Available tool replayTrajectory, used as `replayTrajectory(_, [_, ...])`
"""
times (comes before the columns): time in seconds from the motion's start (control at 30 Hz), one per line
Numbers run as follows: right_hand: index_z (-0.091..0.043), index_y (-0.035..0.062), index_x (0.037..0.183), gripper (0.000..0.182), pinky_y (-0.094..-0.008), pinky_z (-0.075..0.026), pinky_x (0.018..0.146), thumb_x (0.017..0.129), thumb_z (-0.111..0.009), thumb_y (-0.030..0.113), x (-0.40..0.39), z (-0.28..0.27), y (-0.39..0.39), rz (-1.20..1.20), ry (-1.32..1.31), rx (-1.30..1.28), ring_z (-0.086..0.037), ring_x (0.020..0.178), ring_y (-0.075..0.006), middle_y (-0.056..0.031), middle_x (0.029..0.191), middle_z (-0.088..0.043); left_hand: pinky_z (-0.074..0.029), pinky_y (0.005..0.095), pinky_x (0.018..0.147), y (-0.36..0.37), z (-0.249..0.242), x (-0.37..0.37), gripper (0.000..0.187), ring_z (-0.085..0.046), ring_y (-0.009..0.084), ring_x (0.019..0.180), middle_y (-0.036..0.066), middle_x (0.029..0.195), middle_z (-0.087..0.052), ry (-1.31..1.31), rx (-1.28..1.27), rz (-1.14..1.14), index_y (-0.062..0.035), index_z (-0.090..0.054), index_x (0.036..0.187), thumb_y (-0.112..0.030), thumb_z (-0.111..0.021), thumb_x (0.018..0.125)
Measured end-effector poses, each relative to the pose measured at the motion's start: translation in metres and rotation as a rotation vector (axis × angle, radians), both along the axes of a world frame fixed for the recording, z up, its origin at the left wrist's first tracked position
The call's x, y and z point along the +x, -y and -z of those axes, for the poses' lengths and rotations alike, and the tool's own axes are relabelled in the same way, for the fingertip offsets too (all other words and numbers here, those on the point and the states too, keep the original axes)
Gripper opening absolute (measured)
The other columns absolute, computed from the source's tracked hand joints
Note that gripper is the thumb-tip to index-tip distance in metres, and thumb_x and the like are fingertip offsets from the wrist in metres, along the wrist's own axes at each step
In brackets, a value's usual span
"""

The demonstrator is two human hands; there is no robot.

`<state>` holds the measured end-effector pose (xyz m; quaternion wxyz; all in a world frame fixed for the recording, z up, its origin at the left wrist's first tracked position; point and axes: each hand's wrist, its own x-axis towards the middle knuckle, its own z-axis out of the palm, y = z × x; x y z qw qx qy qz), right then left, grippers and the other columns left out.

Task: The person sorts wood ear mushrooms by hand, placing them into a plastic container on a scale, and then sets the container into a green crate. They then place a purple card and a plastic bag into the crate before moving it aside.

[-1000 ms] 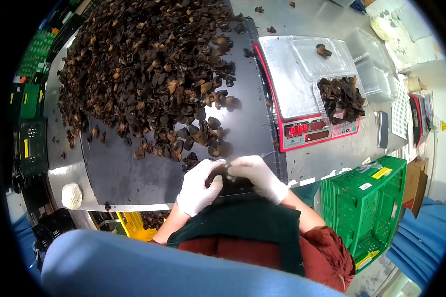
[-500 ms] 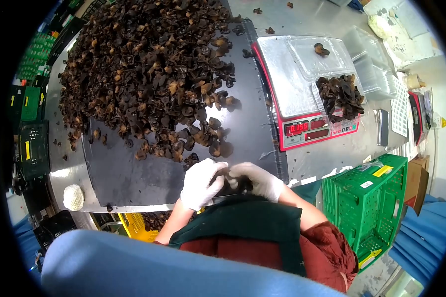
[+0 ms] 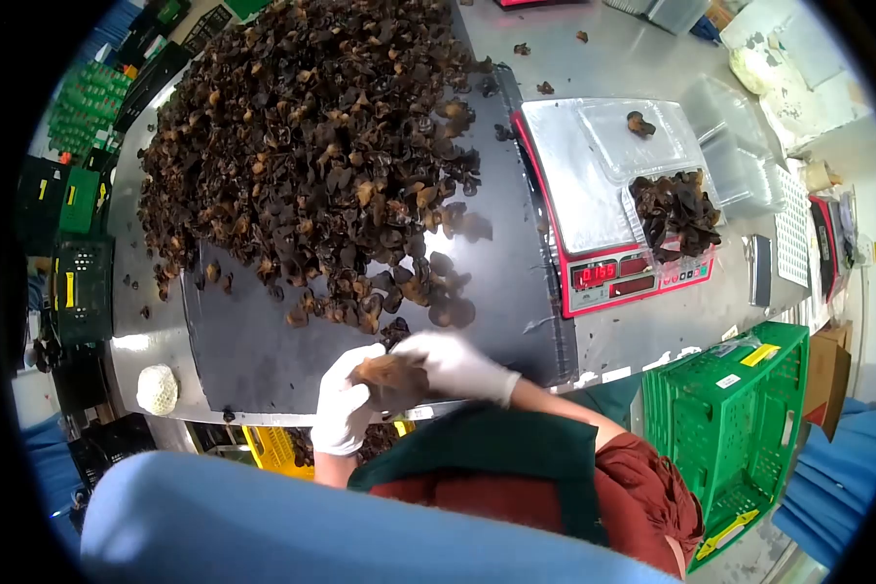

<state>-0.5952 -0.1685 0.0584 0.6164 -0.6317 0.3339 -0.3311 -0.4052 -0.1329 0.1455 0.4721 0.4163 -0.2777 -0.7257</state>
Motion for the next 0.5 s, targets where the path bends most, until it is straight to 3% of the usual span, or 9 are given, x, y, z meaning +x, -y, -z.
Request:
replayTrajectory(0.1, [-0.053, -0.0009, 0.127, 0.044, -0.0281, -0.048, 0.089, 0.086, -0.067, 0.007, 0.009, -0.026, -0.010, -0.268, 0.157, 0.597, -0.058, 0.102, -0.0118, -0.0084, 0.110, -0.065, -0.041, 0.0353, 0.101, -0.001, 0.000, 0.007, 0.054, -0.057, 0.0239, 0.112, 0.016, 0.119, -0.061, 0.195, -0.103, -0.079, 0.0050, -0.055, 0.124, -0.020, -0.072, 0.079])
replayTrajectory(0.13, [-0.053, -0.0022, 0.126, 0.038, -0.0274, -0.049, 0.086, 0.091, -0.062, 0.009, 0.004, -0.019, -0.003, -0.213, 0.186, 0.490, -0.059, 0.097, -0.0109, -0.0100, 0.107, -0.066, -0.043, 0.0348, 0.099, 0.001, -0.002, 0.005, 0.054, -0.058, 0.0242, 0.110, 0.016, 0.119, -0.062, 0.201, -0.074, -0.080, 0.0054, -0.055, 0.123, -0.019, -0.072, 0.079])
replayTrajectory(0.17, [-0.055, -0.0021, 0.125, 0.032, -0.0265, -0.050, 0.081, 0.096, -0.054, 0.012, -0.007, -0.014, 0.005, -0.165, 0.128, 0.657, -0.061, 0.091, -0.0106, -0.0103, 0.102, -0.066, -0.045, 0.0346, 0.096, 0.000, 0.007, 0.007, 0.047, -0.060, 0.0235, 0.107, 0.015, 0.118, -0.062, 0.248, -0.082, -0.052, 0.0044, -0.057, 0.122, -0.016, -0.068, 0.081])
replayTrajectory(0.23, [-0.056, -0.0019, 0.123, 0.031, -0.0261, -0.052, 0.076, 0.099, -0.047, 0.016, -0.035, -0.021, 0.016, -0.115, 0.375, 0.801, -0.062, 0.085, -0.0119, -0.0099, 0.098, -0.067, -0.048, 0.0344, 0.092, 0.003, 0.013, 0.000, 0.038, -0.061, 0.0234, 0.103, 0.014, 0.114, -0.064, 0.648, -0.310, 0.015, 0.0033, -0.059, 0.119, -0.010, -0.063, 0.083])
replayTrajectory(0.27, [-0.056, -0.0001, 0.123, 0.033, -0.0230, -0.051, 0.068, 0.098, -0.050, 0.020, -0.045, -0.030, 0.016, -0.114, 0.393, 0.771, -0.062, 0.075, -0.0085, -0.0076, 0.091, -0.066, -0.049, 0.0344, 0.089, 0.007, 0.018, -0.004, 0.034, -0.063, 0.0259, 0.098, 0.016, 0.109, -0.065, 0.774, -0.391, 0.124, 0.0017, -0.061, 0.116, -0.005, -0.058, 0.083])
replayTrajectory(0.3, [-0.060, -0.0005, 0.118, 0.031, -0.0254, -0.050, 0.073, 0.096, -0.054, 0.020, -0.055, -0.062, 0.023, -0.113, 0.172, 0.707, -0.062, 0.080, -0.0110, -0.0095, 0.092, -0.067, -0.049, 0.0347, 0.086, 0.013, 0.017, -0.011, 0.034, -0.063, 0.0300, 0.093, 0.017, 0.105, -0.064, 0.915, -0.502, 0.226, 0.0008, -0.062, 0.116, -0.004, -0.059, 0.082])
replayTrajectory(0.4, [-0.065, 0.0015, 0.107, 0.023, -0.0319, -0.049, 0.075, 0.090, -0.062, 0.017, -0.073, -0.076, 0.014, 0.027, -0.183, 0.077, -0.063, 0.082, -0.0202, -0.0133, 0.091, -0.068, -0.050, 0.0361, 0.083, 0.023, 0.021, -0.037, 0.039, -0.062, 0.0322, 0.092, 0.017, 0.101, -0.063, 0.779, -0.609, 0.350, 0.0001, -0.059, 0.122, -0.004, -0.060, 0.083])
replayTrajectory(0.43, [-0.066, 0.0015, 0.105, 0.023, -0.0316, -0.050, 0.077, 0.090, -0.062, 0.017, -0.089, -0.095, 0.014, 0.058, -0.254, 0.185, -0.064, 0.084, -0.0223, -0.0138, 0.092, -0.068, -0.050, 0.0339, 0.082, 0.025, 0.022, -0.045, 0.045, -0.061, 0.0275, 0.090, 0.015, 0.103, -0.062, 0.779, -0.638, 0.327, 0.0002, -0.055, 0.127, -0.003, -0.062, 0.083])
replayTrajectory(0.5, [-0.069, 0.0035, 0.102, 0.019, -0.0303, -0.050, 0.076, 0.087, -0.065, 0.015, -0.127, -0.115, 0.016, 0.296, -0.393, 0.045, -0.065, 0.083, -0.0211, -0.0123, 0.094, -0.069, -0.049, 0.0306, 0.082, 0.027, 0.027, -0.055, 0.049, -0.059, 0.0205, 0.089, 0.012, 0.109, -0.060, 0.643, -0.503, 0.280, 0.0001, -0.052, 0.130, 0.000, -0.063, 0.082])
